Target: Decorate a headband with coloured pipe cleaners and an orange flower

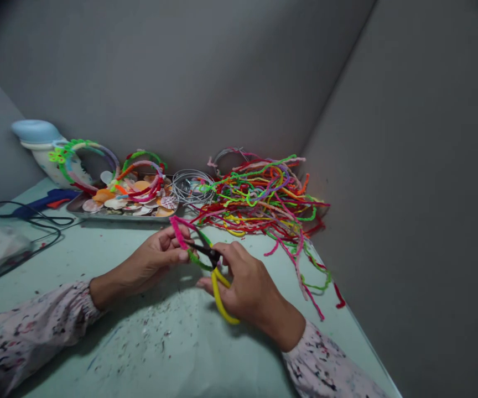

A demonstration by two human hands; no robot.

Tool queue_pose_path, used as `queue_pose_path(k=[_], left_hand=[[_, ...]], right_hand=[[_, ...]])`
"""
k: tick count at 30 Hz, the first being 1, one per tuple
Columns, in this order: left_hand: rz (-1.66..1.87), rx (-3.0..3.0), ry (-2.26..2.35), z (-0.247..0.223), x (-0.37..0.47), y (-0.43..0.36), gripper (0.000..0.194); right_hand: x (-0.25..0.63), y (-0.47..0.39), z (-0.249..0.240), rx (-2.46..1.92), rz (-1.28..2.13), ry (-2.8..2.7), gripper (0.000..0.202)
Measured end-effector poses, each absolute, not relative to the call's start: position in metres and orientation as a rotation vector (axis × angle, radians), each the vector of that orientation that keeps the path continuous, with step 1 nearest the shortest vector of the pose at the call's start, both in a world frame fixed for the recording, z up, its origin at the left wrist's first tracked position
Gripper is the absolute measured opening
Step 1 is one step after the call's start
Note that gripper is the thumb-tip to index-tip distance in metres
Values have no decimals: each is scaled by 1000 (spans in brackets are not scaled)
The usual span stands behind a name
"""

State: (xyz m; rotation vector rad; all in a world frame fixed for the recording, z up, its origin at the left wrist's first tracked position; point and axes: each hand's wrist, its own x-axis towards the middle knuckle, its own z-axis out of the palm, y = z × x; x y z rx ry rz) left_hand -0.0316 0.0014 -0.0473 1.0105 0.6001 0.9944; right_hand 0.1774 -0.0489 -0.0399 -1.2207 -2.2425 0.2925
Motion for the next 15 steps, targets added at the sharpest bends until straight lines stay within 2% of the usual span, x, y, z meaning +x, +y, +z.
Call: queue_pose_path(k=[7, 15], left_hand=[[676, 776, 400, -34, -37, 1, 32], [644, 642, 408, -47, -37, -3, 27]], right_hand=[[193, -47, -19, -1189, 144, -2163, 37], [185, -49, -34, -1181, -102, -2373, 52]])
